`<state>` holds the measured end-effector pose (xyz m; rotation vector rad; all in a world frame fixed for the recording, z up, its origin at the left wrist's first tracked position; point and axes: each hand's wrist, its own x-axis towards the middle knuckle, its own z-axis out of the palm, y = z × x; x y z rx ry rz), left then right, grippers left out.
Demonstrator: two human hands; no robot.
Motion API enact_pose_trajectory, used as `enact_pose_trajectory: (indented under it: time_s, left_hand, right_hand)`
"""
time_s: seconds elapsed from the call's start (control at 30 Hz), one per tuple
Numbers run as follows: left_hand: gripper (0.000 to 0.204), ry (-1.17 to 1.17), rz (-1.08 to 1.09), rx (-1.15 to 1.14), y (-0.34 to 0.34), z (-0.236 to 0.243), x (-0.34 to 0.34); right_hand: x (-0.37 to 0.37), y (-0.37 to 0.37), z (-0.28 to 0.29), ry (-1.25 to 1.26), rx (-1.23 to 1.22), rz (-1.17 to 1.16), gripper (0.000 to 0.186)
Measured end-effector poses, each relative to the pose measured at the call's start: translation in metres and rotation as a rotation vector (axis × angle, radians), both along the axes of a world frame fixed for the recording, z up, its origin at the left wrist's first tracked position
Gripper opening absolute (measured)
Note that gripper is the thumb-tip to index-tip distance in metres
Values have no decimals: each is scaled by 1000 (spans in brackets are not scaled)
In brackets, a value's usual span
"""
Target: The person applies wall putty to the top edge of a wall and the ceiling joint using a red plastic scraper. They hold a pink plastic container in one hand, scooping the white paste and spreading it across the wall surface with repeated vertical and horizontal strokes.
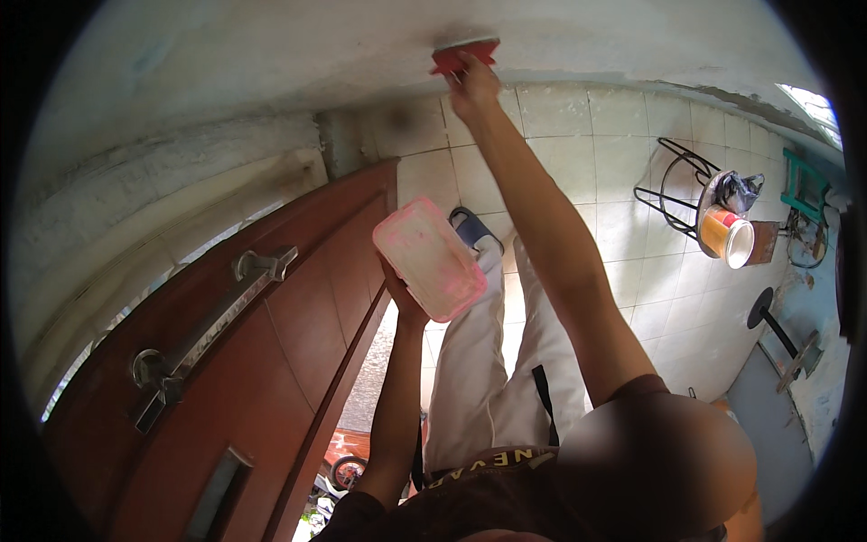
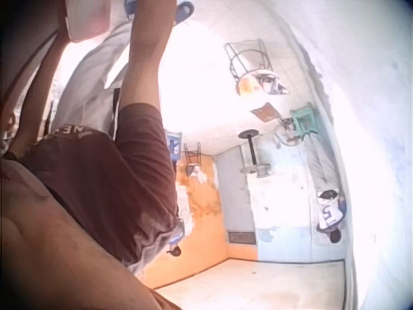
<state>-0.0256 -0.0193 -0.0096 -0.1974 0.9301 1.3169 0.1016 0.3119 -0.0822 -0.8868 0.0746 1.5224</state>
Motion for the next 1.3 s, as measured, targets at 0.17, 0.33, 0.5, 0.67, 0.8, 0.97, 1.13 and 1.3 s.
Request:
enact_pose_trajectory:
  time_s: [0.17,0.33,0.5,0.67,0.8,0.97,1.13,1.3]
  left_hand:
    - [68,72,-29,-50,2,28,-1]
    - [71,435,-124,-3,-16,9,-17]
    - [67,-20,-40,-23,1,15,7]
    - [67,-104,-31,-37,-17,-3,-8]
    - [62,-144,-12,-60,-15,4,-10]
    - [63,-47,-51,-70,-8,14,-10]
    - [70,-86,-70,-33,-5,24,-12]
    - [71,-129,-90,-34,2,24,8]
  right_hand:
    - [-80,-28,115,-254,81,-75,20]
    - [-88,-71,125,-219,39,111,16]
    - [2,-34,-22,-63,-346,-124,28]
    - [12,-1,-20,-33,-194,-157,26]
    - [-28,-9,42,29,-187,-172,28]
    - [-51,-46,117,-38,-7,-17,17]
    - [-44,-65,77,23,-152,127,21]
    - [8,-34,-38,33,-278,117,20]
